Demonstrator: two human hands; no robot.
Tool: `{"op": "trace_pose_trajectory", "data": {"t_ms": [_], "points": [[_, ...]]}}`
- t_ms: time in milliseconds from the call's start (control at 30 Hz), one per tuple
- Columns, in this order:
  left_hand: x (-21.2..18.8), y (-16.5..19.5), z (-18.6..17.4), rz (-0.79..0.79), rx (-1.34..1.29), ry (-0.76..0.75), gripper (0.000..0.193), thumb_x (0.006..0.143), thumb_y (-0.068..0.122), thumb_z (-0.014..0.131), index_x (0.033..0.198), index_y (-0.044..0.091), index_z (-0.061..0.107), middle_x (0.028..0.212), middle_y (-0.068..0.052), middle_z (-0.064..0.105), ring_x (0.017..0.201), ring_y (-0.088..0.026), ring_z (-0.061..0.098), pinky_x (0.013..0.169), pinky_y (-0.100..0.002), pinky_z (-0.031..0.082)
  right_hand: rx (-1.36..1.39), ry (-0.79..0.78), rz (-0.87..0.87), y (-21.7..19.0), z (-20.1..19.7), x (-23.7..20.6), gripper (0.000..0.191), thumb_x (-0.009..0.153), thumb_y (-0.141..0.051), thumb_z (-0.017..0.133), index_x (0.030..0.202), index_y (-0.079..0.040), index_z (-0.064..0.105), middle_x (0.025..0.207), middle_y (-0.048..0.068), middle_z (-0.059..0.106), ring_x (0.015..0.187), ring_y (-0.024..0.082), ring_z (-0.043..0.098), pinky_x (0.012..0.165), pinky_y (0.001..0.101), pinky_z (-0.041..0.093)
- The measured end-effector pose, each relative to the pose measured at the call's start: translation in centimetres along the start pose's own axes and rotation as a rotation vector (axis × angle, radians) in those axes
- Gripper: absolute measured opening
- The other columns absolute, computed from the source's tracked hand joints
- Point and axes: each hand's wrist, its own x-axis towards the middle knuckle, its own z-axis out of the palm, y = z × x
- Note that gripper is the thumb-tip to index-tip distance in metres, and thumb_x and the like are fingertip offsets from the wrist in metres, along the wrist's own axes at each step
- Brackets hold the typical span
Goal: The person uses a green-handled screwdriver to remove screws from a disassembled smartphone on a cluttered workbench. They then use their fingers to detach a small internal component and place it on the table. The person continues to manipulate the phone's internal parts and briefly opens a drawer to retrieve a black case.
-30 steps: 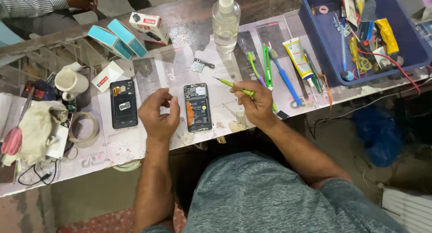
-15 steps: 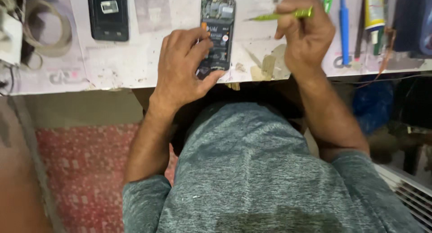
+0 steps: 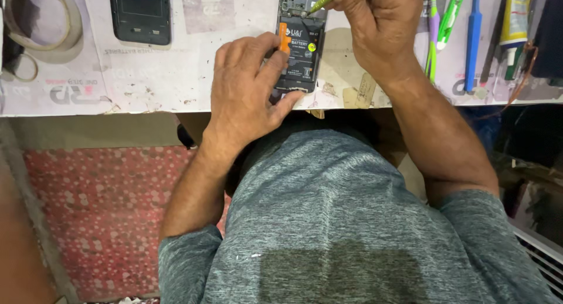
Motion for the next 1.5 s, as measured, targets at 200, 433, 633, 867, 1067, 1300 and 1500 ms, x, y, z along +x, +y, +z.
{"op": "trace_pose_trajectory", "data": {"t_ms": [200, 433, 633, 867, 1067, 1300, 1500], "points": [[-0.1, -0.2, -0.1, -0.007, -0.041, -0.006, 0.062, 0.075, 0.033, 0.095, 0.12, 0.002, 0.067, 0.136, -0.013, 0.056, 0.125, -0.033, 0.053, 0.109, -0.051, 0.038, 0.126, 0.022, 0.036, 0.4, 0.0, -0.3, 0.02, 0.122, -0.013, 0.065, 0.118, 0.006, 0.068, 0.104, 0.011, 0.073, 0.09, 0.015, 0.073, 0.083, 0.0287, 0.065], [-0.1, -0.3, 0.1, 0.0, -0.045, 0.009, 0.062, 0.074, 0.032, 0.095, 0.12, 0.003, 0.067, 0.136, -0.012, 0.056, 0.126, -0.032, 0.053, 0.109, -0.051, 0.038, 0.136, 0.035, 0.074, 0.3, -0.5, -0.7, 0.019, 0.12, -0.013, 0.062, 0.119, 0.006, 0.067, 0.105, 0.012, 0.073, 0.091, 0.015, 0.074, 0.083, 0.0286, 0.065], [-0.2, -0.3, 0.1, -0.002, -0.045, 0.007, 0.063, 0.073, 0.033, 0.095, 0.12, 0.002, 0.067, 0.135, -0.012, 0.056, 0.125, -0.032, 0.053, 0.109, -0.051, 0.038, 0.089, 0.016, 0.022, 0.5, -0.4, -0.3, 0.021, 0.123, -0.016, 0.063, 0.117, 0.005, 0.068, 0.103, 0.011, 0.074, 0.087, 0.015, 0.073, 0.079, 0.0268, 0.063], [0.0, -0.2, 0.0, 0.005, -0.033, 0.013, 0.063, 0.074, 0.034, 0.096, 0.12, 0.002, 0.067, 0.134, -0.012, 0.056, 0.123, -0.032, 0.053, 0.107, -0.05, 0.038, 0.182, 0.066, 0.124, 1.3, -0.1, -0.4, 0.02, 0.122, -0.014, 0.064, 0.116, 0.004, 0.07, 0.103, 0.01, 0.074, 0.081, 0.015, 0.072, 0.071, 0.027, 0.06], [0.1, -0.1, -0.1, 0.003, -0.018, 0.024, 0.058, 0.074, 0.034, 0.095, 0.114, 0.005, 0.066, 0.133, -0.01, 0.056, 0.124, -0.031, 0.053, 0.108, -0.05, 0.037, 0.169, 0.069, 0.21, 2.3, -0.4, -0.5, 0.024, 0.122, -0.017, 0.063, 0.112, 0.003, 0.072, 0.088, 0.009, 0.073, 0.075, 0.016, 0.072, 0.067, 0.0257, 0.059], [0.1, 0.0, -0.4, -0.014, -0.041, 0.018, 0.055, 0.072, 0.033, 0.095, 0.109, 0.006, 0.065, 0.129, -0.009, 0.058, 0.122, -0.03, 0.054, 0.106, -0.05, 0.037, 0.215, 0.141, 0.388, 3.0, -0.1, -0.5, 0.02, 0.116, -0.01, 0.058, 0.107, 0.003, 0.071, 0.092, 0.009, 0.074, 0.074, 0.016, 0.072, 0.068, 0.028, 0.057], [0.4, 0.1, -0.4, -0.002, -0.037, 0.047, 0.056, 0.071, 0.032, 0.095, 0.111, 0.005, 0.065, 0.127, -0.009, 0.058, 0.119, -0.031, 0.054, 0.106, -0.05, 0.037, 0.254, 0.158, 0.461, 3.4, 0.2, 0.1, 0.019, 0.114, -0.012, 0.063, 0.104, 0.003, 0.071, 0.095, 0.009, 0.075, 0.074, 0.015, 0.069, 0.067, 0.0294, 0.056]]}}
